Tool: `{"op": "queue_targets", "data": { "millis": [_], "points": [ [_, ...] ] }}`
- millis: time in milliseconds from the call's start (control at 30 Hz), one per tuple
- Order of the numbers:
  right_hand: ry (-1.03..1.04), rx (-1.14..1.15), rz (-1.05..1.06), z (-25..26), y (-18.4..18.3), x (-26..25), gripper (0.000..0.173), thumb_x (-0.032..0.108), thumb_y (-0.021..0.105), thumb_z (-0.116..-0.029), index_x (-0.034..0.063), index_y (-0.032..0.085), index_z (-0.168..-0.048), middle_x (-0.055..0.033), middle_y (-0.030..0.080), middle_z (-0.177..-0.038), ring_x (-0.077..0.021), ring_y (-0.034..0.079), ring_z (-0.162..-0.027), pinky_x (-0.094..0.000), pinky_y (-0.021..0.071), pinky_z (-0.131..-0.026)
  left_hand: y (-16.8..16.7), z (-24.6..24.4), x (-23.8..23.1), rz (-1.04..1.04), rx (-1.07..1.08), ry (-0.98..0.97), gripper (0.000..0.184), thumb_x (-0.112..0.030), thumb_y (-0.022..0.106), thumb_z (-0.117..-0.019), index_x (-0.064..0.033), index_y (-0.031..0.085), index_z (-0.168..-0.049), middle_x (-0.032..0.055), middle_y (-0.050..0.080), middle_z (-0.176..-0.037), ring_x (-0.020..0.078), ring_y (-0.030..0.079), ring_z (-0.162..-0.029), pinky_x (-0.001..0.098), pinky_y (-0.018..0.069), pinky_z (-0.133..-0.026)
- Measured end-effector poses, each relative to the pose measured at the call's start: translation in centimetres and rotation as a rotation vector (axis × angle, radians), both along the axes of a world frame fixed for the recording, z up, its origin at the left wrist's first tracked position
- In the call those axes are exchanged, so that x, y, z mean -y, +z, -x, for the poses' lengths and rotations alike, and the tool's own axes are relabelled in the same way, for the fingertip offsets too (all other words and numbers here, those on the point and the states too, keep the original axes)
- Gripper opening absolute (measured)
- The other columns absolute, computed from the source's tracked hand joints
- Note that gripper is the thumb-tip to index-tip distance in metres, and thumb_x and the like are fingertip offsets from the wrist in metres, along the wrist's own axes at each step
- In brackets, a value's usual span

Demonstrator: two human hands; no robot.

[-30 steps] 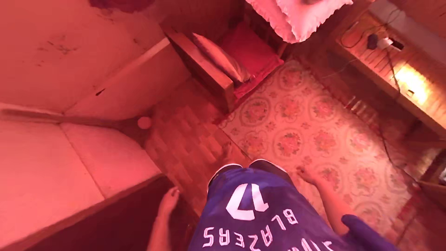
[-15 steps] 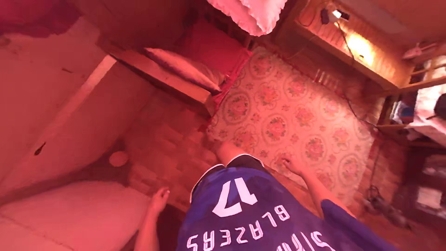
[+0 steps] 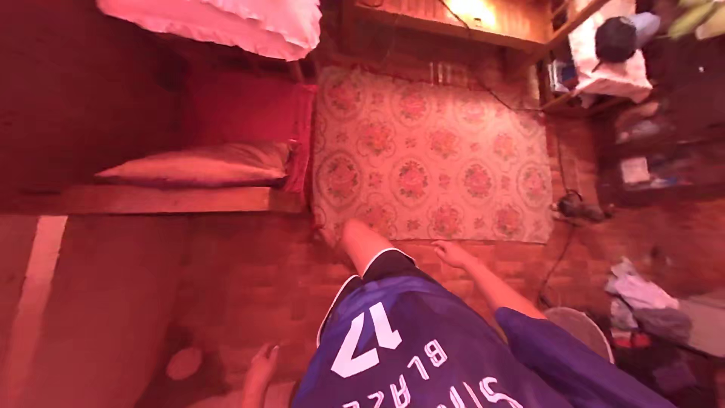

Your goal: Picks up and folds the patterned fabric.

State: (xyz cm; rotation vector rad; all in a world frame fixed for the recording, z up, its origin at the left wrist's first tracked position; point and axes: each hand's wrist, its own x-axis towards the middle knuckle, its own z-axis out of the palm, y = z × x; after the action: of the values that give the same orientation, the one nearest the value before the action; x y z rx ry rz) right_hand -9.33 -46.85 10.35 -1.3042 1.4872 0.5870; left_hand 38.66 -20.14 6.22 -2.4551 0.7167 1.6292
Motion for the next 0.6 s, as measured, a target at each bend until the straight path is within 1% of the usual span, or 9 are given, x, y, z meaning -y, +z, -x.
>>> {"op": "queue_targets", "data": {
  "millis": [133,233,300,400,467,500,533,567,600],
  "points": [
    [-0.255,0.006,0.049,2.9,2.5,-4.3,0.044,0.016,0.039,-0.1116,-0.0016,0.043,-0.151,-0.0280,0.052,-0.147,-0.0386,0.053,-0.135,-0.0490,0.0388,-0.115,-2.2,2.3,10.2,0.006,-0.104,-0.246,0.041,-0.018,0.047,-0.1107,0.0041,0.051,-0.145,0.0312,0.055,-0.142,0.0457,0.053,-0.134,0.0580,0.0388,-0.113],
    [-0.399,-0.034,0.033,5.8,2.8,-9.7,0.043,0.017,0.041,-0.1116,-0.0029,0.046,-0.149,-0.0282,0.054,-0.144,-0.0391,0.056,-0.132,-0.0493,0.0407,-0.114,-3.8,6.6,18.3,0.051,-0.160,-0.377,0.043,-0.019,0.045,-0.1111,0.0022,0.049,-0.148,0.0306,0.054,-0.144,0.0451,0.052,-0.136,0.0580,0.0383,-0.114],
    [-0.462,-0.088,0.024,7.4,3.2,-14.2,0.042,0.018,0.044,-0.1107,-0.0033,0.049,-0.146,-0.0279,0.056,-0.142,-0.0391,0.057,-0.131,-0.0497,0.0405,-0.114,-4.7,10.6,22.9,0.097,-0.184,-0.389,0.046,-0.023,0.044,-0.1115,0.0036,0.045,-0.149,0.0307,0.052,-0.146,0.0443,0.051,-0.137,0.0570,0.0378,-0.115],
    [-0.565,-0.165,0.004,8.4,4.7,-20.8,0.039,0.014,0.048,-0.1084,-0.0060,0.054,-0.142,-0.0306,0.059,-0.137,-0.0419,0.057,-0.130,-0.0521,0.0402,-0.114,-6.5,17.1,28.2,0.207,-0.193,-0.217,0.076,-0.039,0.056,-0.1062,0.0088,0.025,-0.157,0.0353,0.045,-0.150,0.0459,0.047,-0.140,0.0549,0.0362,-0.117],
    [-0.657,-0.230,-0.084,8.1,6.2,-24.2,0.039,0.012,0.049,-0.1082,-0.0056,0.053,-0.143,-0.0309,0.058,-0.138,-0.0434,0.056,-0.131,-0.0535,0.0387,-0.115,-8.3,21.0,31.0,0.252,-0.215,-0.100,0.089,-0.041,0.065,-0.1012,0.0103,0.018,-0.157,0.0368,0.041,-0.151,0.0464,0.045,-0.141,0.0538,0.0369,-0.117],
    [-0.704,-0.246,-0.103,8.1,6.4,-26.1,0.039,0.013,0.049,-0.1082,-0.0057,0.053,-0.143,-0.0314,0.059,-0.137,-0.0447,0.056,-0.130,-0.0549,0.0384,-0.114,-9.1,22.6,32.4,0.239,-0.226,-0.069,0.086,-0.043,0.064,-0.1012,0.0111,0.024,-0.155,0.0360,0.041,-0.152,0.0458,0.044,-0.141,0.0539,0.0372,-0.117],
    [-0.708,-0.229,-0.079,8.6,6.2,-28.9,0.040,0.015,0.049,-0.1082,-0.0059,0.055,-0.141,-0.0318,0.060,-0.135,-0.0459,0.058,-0.127,-0.0565,0.0410,-0.112,-10.0,24.1,33.7,0.232,-0.234,-0.018,0.076,-0.041,0.063,-0.1020,0.0119,0.037,-0.150,0.0340,0.044,-0.150,0.0443,0.046,-0.140,0.0541,0.0392,-0.115],
    [-0.660,-0.175,-0.028,9.2,5.7,-31.9,0.041,0.017,0.048,-0.1088,-0.0080,0.055,-0.140,-0.0335,0.061,-0.132,-0.0473,0.060,-0.124,-0.0568,0.0448,-0.109,-10.6,25.6,34.7,0.223,-0.235,0.119,0.067,-0.035,0.065,-0.1015,0.0116,0.045,-0.144,0.0313,0.050,-0.146,0.0403,0.051,-0.135,0.0522,0.0426,-0.111],
    [-0.575,-0.119,0.062,9.4,5.2,-34.3,0.042,0.018,0.046,-0.1085,-0.0114,0.056,-0.137,-0.0346,0.063,-0.127,-0.0469,0.065,-0.116,-0.0541,0.0513,-0.102,-10.9,26.8,35.7,0.225,-0.238,0.290,0.060,-0.026,0.067,-0.0999,0.0117,0.047,-0.142,0.0298,0.055,-0.139,0.0369,0.056,-0.127,0.0502,0.0456,-0.106]
  ]
}}
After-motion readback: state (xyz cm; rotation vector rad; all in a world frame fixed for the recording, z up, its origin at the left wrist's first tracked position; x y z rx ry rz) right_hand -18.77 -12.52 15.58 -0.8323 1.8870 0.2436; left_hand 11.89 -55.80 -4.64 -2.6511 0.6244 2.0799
